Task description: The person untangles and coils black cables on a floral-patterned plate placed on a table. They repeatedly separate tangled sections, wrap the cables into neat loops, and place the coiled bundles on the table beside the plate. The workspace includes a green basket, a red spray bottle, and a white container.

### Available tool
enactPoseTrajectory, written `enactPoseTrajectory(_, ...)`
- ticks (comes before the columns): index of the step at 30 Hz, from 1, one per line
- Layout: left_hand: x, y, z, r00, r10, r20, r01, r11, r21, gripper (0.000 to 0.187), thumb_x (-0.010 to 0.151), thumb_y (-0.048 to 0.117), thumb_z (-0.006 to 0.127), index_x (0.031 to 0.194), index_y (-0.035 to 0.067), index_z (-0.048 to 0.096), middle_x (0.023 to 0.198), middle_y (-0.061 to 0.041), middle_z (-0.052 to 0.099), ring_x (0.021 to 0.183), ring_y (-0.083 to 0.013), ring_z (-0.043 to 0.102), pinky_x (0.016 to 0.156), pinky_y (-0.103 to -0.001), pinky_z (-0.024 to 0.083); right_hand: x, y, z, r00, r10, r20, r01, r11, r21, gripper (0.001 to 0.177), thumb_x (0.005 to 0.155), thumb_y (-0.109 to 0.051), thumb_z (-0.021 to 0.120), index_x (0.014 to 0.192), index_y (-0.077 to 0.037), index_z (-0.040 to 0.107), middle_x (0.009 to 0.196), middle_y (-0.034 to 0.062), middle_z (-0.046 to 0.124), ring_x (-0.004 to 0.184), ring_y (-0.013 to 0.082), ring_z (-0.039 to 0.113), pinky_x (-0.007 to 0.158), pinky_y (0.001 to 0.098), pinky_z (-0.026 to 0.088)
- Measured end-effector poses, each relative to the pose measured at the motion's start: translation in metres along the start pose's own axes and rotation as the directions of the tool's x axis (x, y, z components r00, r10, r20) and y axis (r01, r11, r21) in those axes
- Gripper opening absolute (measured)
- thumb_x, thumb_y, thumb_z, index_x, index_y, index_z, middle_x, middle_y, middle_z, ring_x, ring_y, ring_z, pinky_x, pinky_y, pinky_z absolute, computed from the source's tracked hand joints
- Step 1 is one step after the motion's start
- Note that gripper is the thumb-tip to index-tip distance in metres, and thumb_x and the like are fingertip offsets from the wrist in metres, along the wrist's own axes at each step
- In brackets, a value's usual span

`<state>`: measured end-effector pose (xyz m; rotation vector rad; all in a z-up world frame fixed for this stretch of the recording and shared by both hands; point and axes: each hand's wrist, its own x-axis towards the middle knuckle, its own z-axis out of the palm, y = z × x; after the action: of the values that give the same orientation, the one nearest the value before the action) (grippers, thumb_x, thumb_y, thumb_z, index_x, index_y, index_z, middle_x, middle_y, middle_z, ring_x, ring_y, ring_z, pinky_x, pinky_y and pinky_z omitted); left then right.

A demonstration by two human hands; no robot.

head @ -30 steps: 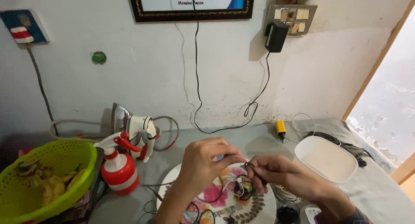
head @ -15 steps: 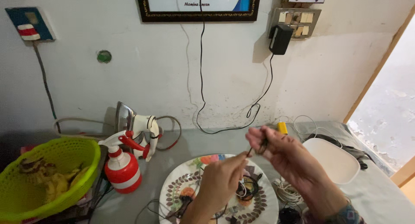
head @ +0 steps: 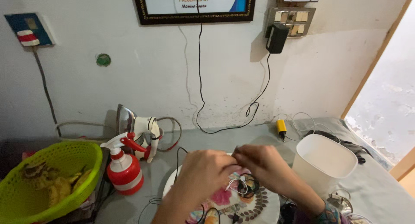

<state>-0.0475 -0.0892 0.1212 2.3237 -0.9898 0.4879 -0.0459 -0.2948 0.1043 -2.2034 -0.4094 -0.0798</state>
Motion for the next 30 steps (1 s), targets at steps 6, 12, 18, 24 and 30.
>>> enactPoseTrajectory(6, 0.002, -0.014, -0.015, 0.974, -0.201, 0.108, 0.218, 0.958, -0.184, 0.02, 0.083, 0.033, 0.075, 0.09, 0.015, 0.082, 0.079, -0.003, 0.078, 0.064, -0.0266, 0.072, 0.06, -0.039, 0.054, -0.009, 0.021, -0.004, 0.962, -0.001, 0.271, -0.135, 0.866, 0.481, 0.042, 0.107, -0.032, 0.047, 0.09, 0.001, 0.064, 0.067, 0.0011, 0.054, 0.065, 0.0147, 0.052, 0.063, 0.0291, 0.045)
enactPoseTrajectory(12, -0.011, -0.044, 0.029, 0.987, 0.067, -0.145, -0.073, 0.997, -0.037, 0.024, 0.097, 0.02, 0.063, 0.109, 0.004, 0.075, 0.085, -0.013, 0.076, 0.071, -0.0291, 0.073, 0.063, -0.04, 0.055, -0.01, 0.037, -0.029, 0.971, -0.133, 0.198, -0.149, 0.308, 0.94, 0.025, 0.11, -0.018, 0.053, 0.095, 0.001, 0.061, 0.078, 0.0035, 0.056, 0.073, 0.0176, 0.057, 0.068, 0.0309, 0.048)
enactPoseTrajectory(18, -0.028, -0.044, 0.065, 0.899, -0.203, 0.387, 0.197, 0.979, 0.054, 0.031, 0.109, 0.019, 0.044, 0.125, -0.003, 0.059, 0.072, -0.018, 0.071, 0.064, -0.0315, 0.072, 0.077, -0.044, 0.054, 0.002, 0.005, -0.065, 0.927, 0.314, -0.207, 0.1, 0.323, 0.941, 0.022, 0.098, -0.017, 0.054, 0.108, 0.0, 0.064, 0.102, 0.0107, 0.073, 0.103, 0.0208, 0.072, 0.099, 0.0329, 0.053)
enactPoseTrajectory(24, -0.039, -0.019, 0.058, 0.94, -0.086, 0.33, 0.109, 0.993, -0.053, 0.027, 0.106, 0.025, 0.057, 0.112, 0.001, 0.069, 0.078, -0.019, 0.071, 0.068, -0.0362, 0.071, 0.068, -0.046, 0.054, 0.011, 0.01, -0.058, 0.822, 0.222, -0.525, 0.221, 0.725, 0.653, 0.029, 0.1, -0.02, 0.061, 0.112, 0.006, 0.067, 0.111, 0.017, 0.074, 0.102, 0.023, 0.072, 0.096, 0.0354, 0.059)
enactPoseTrajectory(30, -0.045, -0.009, 0.01, 0.987, 0.159, 0.02, -0.155, 0.98, -0.125, 0.036, 0.085, 0.01, 0.069, 0.121, 0.011, 0.071, 0.093, -0.011, 0.075, 0.075, -0.0281, 0.073, 0.065, -0.04, 0.056, 0.019, 0.051, -0.038, 0.901, 0.165, -0.401, 0.07, 0.857, 0.511, 0.027, 0.094, -0.017, 0.065, 0.109, 0.004, 0.073, 0.107, 0.0157, 0.079, 0.095, 0.021, 0.076, 0.091, 0.0359, 0.062)
